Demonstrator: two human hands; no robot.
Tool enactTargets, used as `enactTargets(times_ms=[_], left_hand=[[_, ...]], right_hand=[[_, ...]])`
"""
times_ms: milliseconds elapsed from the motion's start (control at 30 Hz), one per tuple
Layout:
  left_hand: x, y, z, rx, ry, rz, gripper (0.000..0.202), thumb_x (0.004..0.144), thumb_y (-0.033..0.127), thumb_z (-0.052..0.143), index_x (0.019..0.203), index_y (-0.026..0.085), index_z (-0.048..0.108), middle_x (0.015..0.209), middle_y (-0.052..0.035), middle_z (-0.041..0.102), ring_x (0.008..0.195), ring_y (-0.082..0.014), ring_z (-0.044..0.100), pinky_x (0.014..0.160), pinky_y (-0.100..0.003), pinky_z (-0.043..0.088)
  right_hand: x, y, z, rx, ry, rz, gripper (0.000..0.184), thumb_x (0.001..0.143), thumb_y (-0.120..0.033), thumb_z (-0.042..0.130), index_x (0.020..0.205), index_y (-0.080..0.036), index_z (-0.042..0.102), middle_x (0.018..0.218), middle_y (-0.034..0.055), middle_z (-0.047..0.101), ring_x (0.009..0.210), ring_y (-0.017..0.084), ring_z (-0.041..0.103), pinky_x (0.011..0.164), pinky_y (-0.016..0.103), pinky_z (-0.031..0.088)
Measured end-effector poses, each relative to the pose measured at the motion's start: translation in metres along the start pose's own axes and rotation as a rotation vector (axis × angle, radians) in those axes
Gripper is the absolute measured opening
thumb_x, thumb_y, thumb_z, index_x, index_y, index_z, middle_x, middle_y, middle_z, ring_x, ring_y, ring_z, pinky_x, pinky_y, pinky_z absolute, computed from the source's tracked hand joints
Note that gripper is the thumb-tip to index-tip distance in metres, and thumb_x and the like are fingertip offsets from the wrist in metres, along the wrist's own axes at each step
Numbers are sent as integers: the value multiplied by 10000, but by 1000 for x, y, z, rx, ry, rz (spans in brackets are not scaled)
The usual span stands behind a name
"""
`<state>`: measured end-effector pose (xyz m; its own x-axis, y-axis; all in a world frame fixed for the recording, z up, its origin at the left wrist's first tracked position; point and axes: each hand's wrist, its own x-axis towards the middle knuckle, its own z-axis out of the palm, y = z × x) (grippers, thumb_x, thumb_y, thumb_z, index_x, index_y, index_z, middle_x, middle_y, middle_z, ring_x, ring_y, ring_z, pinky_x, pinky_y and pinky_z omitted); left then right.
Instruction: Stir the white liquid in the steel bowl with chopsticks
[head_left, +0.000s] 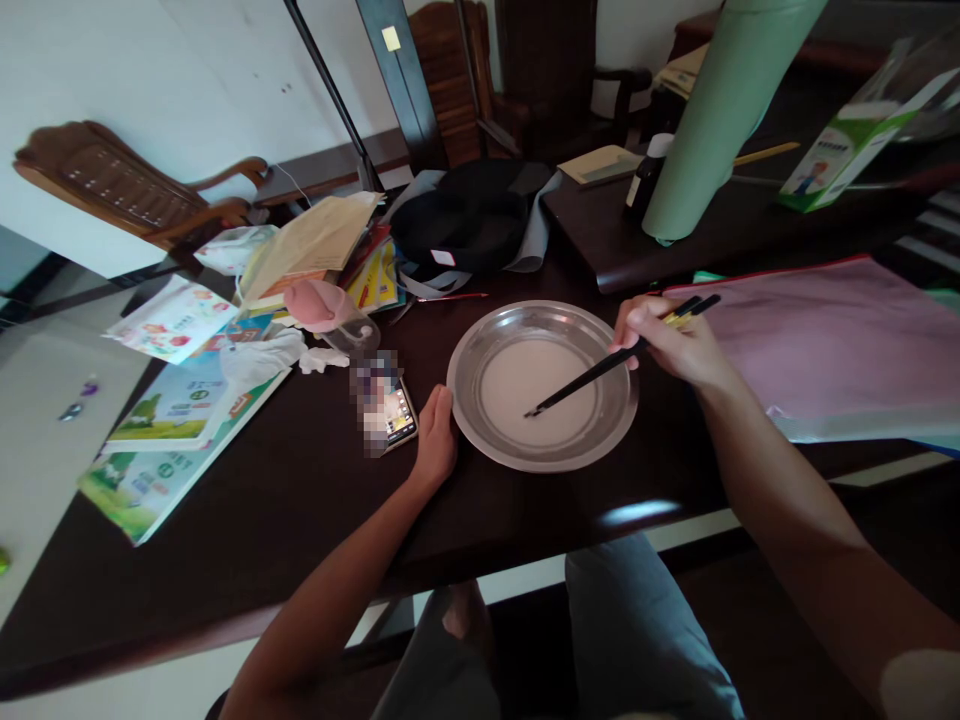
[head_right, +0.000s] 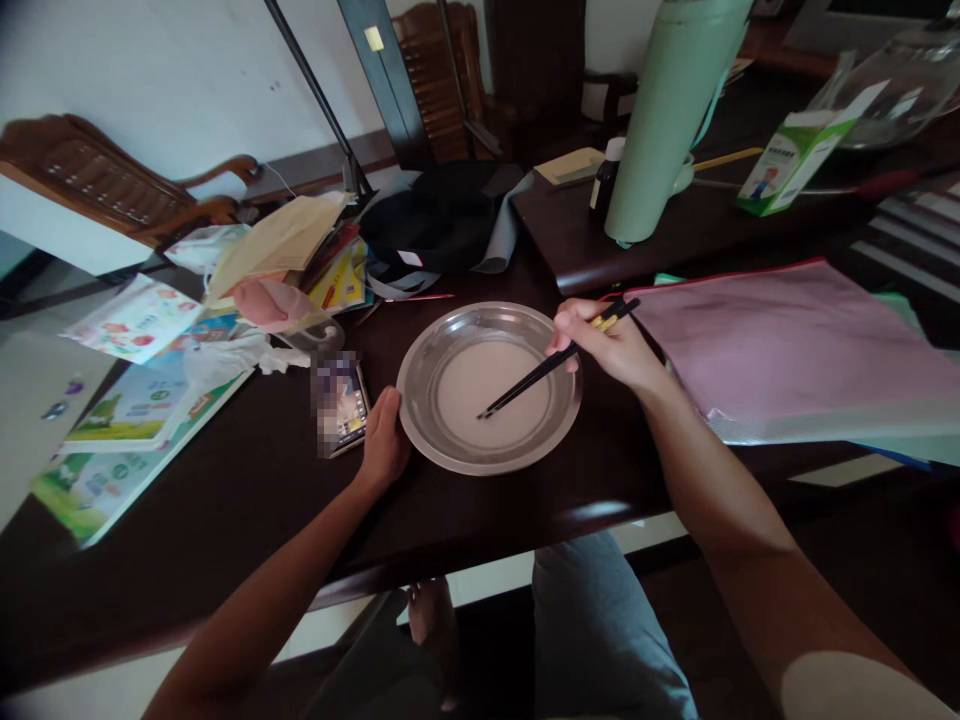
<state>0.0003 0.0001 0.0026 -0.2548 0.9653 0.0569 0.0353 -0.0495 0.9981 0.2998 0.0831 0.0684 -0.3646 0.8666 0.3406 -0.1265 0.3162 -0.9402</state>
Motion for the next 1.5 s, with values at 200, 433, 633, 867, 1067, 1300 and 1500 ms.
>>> enactTargets(times_ms=[200,433,633,867,1067,1300,1500], left_hand=[[0,1,0,-27,-4,-17,489,835,636,555,638,207,427,623,46,341,573,-114,294,539,-250,327],[0,-1,-1,-6,-1,-7,494,836,649,540,637,211,424,627,43,341,573,-120,294,545,-261,330],[1,-3,-2,-28,-10,-24,481,842,636,545,651,209,433,644,43,340,592,-122,287,559,-259,319],[0,0,0,-21,-9,-22,487,846,641,533,641,215,416,629,45,328,568,-122,278,531,-264,308],[0,1,-1,-28,-23,-22,478,852,624,540,651,205,429,628,47,343,581,-115,291,547,-252,318],[0,-4,-2,-63,-27,-22,452,880,580,533,660,201,423,644,47,334,595,-113,277,552,-243,313],[-1,1,1,-49,-19,-32,477,851,626,537,656,208,417,627,49,340,575,-114,284,547,-251,324]], right_hand=[[3,-1,0,-67,137,-70,312,886,-383,632,647,-185,655,603,13,645,453,85,557,448,237,435],[1,2,1,-13,37,8,305,878,-404,636,656,-197,664,672,21,664,494,103,587,446,249,448],[3,-1,-2,-16,195,-90,335,874,-393,645,608,-189,637,592,13,630,420,84,516,406,247,384],[2,1,3,-32,17,-16,308,874,-429,636,680,-190,652,697,16,672,501,95,592,463,247,464],[5,-1,-2,-10,247,-101,336,880,-380,640,610,-182,614,589,4,638,402,74,503,396,238,368],[2,0,5,-58,45,-33,308,876,-416,640,686,-173,655,716,33,696,509,86,598,492,241,476],[5,-1,-2,4,248,-79,384,852,-441,659,567,-190,599,557,5,619,375,74,466,347,244,319]])
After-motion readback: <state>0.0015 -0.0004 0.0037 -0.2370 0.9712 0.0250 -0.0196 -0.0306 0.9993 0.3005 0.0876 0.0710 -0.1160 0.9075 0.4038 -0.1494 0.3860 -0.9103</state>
